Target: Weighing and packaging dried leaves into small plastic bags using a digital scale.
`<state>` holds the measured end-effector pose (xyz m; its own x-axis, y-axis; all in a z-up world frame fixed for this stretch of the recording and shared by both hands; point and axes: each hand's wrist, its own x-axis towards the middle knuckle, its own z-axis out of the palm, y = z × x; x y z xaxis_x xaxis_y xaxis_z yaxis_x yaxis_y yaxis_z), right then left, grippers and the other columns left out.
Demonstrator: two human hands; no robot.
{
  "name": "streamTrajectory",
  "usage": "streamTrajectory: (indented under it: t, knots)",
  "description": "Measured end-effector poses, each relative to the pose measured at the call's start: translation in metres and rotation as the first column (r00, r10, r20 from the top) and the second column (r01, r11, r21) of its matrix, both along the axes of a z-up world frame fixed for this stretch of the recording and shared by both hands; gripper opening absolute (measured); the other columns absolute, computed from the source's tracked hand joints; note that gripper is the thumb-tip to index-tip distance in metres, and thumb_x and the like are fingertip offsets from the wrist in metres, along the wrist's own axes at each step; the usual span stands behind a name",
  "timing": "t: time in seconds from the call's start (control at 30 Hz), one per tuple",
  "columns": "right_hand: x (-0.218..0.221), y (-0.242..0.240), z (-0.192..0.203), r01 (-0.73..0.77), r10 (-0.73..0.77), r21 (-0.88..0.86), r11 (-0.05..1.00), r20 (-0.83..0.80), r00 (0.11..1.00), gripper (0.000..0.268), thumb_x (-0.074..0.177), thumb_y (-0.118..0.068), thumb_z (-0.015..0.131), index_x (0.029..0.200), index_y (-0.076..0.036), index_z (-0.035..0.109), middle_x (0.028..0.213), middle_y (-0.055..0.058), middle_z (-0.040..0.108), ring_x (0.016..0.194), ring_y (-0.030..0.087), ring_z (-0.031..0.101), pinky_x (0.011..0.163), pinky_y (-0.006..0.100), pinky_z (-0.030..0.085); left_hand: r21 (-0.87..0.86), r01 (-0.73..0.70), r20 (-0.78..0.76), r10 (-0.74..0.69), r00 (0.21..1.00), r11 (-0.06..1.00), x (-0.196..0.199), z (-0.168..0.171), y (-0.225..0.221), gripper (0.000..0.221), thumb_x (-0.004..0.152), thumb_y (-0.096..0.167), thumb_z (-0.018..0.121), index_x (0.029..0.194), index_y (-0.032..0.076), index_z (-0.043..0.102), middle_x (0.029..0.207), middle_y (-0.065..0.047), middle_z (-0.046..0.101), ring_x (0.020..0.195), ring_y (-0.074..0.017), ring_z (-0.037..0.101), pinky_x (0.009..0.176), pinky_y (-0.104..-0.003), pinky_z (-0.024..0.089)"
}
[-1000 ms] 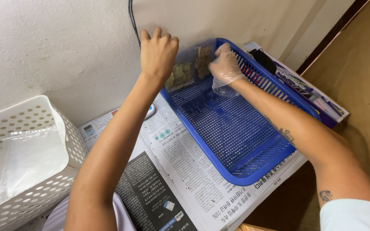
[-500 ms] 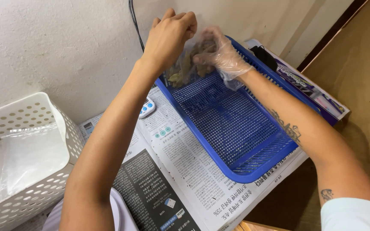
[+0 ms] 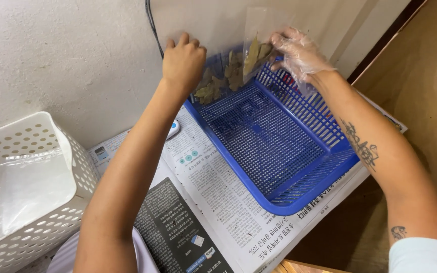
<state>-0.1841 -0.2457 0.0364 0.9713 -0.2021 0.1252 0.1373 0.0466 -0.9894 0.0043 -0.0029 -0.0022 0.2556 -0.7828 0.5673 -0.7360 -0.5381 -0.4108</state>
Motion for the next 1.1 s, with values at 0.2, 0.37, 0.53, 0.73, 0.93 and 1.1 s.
streamTrajectory:
  t: [0.2, 0.37, 0.53, 0.73, 0.93, 1.1]
  knots:
    - [-0.007, -0.005, -0.017, 0.099, -0.096, 0.029, 0.995, -0.072, 0.993, 0.007, 0.103, -0.013, 0.060, 0.098, -0.008, 0.061, 0.121, 0.011, 0.064, 0.109, 0.025, 0.065, 0.071, 0.038, 0.067, -0.004, 0.044, -0.004, -0.044, 0.999, 0.999, -0.027, 0.007, -0.001, 0.022, 0.069, -0.001, 0.071, 0.080, 0.018, 0.074, 0.090, -0.002, 0.064, 0.095, -0.0296, 0.053, 0.070, -0.046, 0.044]
    - [-0.001, -0.019, -0.033, 0.058, -0.066, -0.054, 0.997, -0.161, 0.985, 0.017, 0.101, -0.017, 0.061, 0.106, -0.001, 0.060, 0.122, 0.015, 0.057, 0.112, 0.030, 0.061, 0.066, 0.041, 0.069, -0.024, 0.177, -0.192, -0.178, 0.965, 0.984, -0.034, 0.005, -0.004, 0.020, 0.067, -0.009, 0.064, 0.064, 0.011, 0.065, 0.086, -0.006, 0.056, 0.088, -0.0316, 0.048, 0.060, -0.042, 0.044]
    - [-0.011, 0.001, -0.025, -0.108, 0.017, -0.264, 0.958, -0.327, 0.945, 0.022, 0.101, -0.017, 0.055, 0.114, 0.001, 0.057, 0.128, 0.022, 0.064, 0.106, 0.035, 0.069, 0.080, 0.045, 0.065, -0.008, 0.067, -0.365, -0.065, 0.929, 0.998, -0.014, -0.008, -0.005, 0.028, 0.067, -0.011, 0.065, 0.082, 0.012, 0.064, 0.079, -0.005, 0.067, 0.076, -0.0329, 0.064, 0.066, -0.045, 0.052]
    - [-0.003, 0.008, -0.034, -0.221, 0.090, -0.346, 0.912, -0.359, 0.929, 0.013, 0.099, -0.015, 0.060, 0.104, -0.004, 0.063, 0.122, 0.015, 0.068, 0.113, 0.025, 0.068, 0.079, 0.039, 0.066, -0.042, -0.039, -0.252, 0.027, 0.967, 0.998, -0.011, -0.006, -0.004, 0.071, 0.063, -0.011, 0.077, 0.125, 0.007, 0.047, 0.097, -0.009, 0.064, 0.084, -0.0326, 0.063, 0.060, -0.044, 0.056]
    - [-0.003, 0.063, -0.017, -0.213, 0.079, -0.340, 0.916, -0.368, 0.926, 0.018, 0.099, -0.017, 0.057, 0.110, -0.004, 0.062, 0.128, 0.018, 0.063, 0.105, 0.025, 0.072, 0.070, 0.037, 0.067, -0.038, -0.090, -0.135, 0.084, 0.987, 0.995, -0.001, -0.022, -0.017, 0.054, 0.063, -0.004, 0.075, 0.110, 0.013, 0.056, 0.084, -0.002, 0.070, 0.076, -0.0263, 0.069, 0.068, -0.040, 0.051]
    - [0.039, 0.055, -0.049, -0.208, -0.016, -0.508, 0.836, -0.401, 0.916, 0.016, 0.102, -0.022, 0.056, 0.110, -0.009, 0.061, 0.114, 0.012, 0.056, 0.094, 0.020, 0.065, 0.052, 0.026, 0.062, -0.062, -0.039, -0.148, 0.030, 0.988, 0.997, 0.009, -0.024, -0.021, 0.049, 0.049, -0.012, 0.078, 0.089, 0.013, 0.065, 0.076, -0.005, 0.070, 0.074, -0.0281, 0.068, 0.073, -0.040, 0.053]
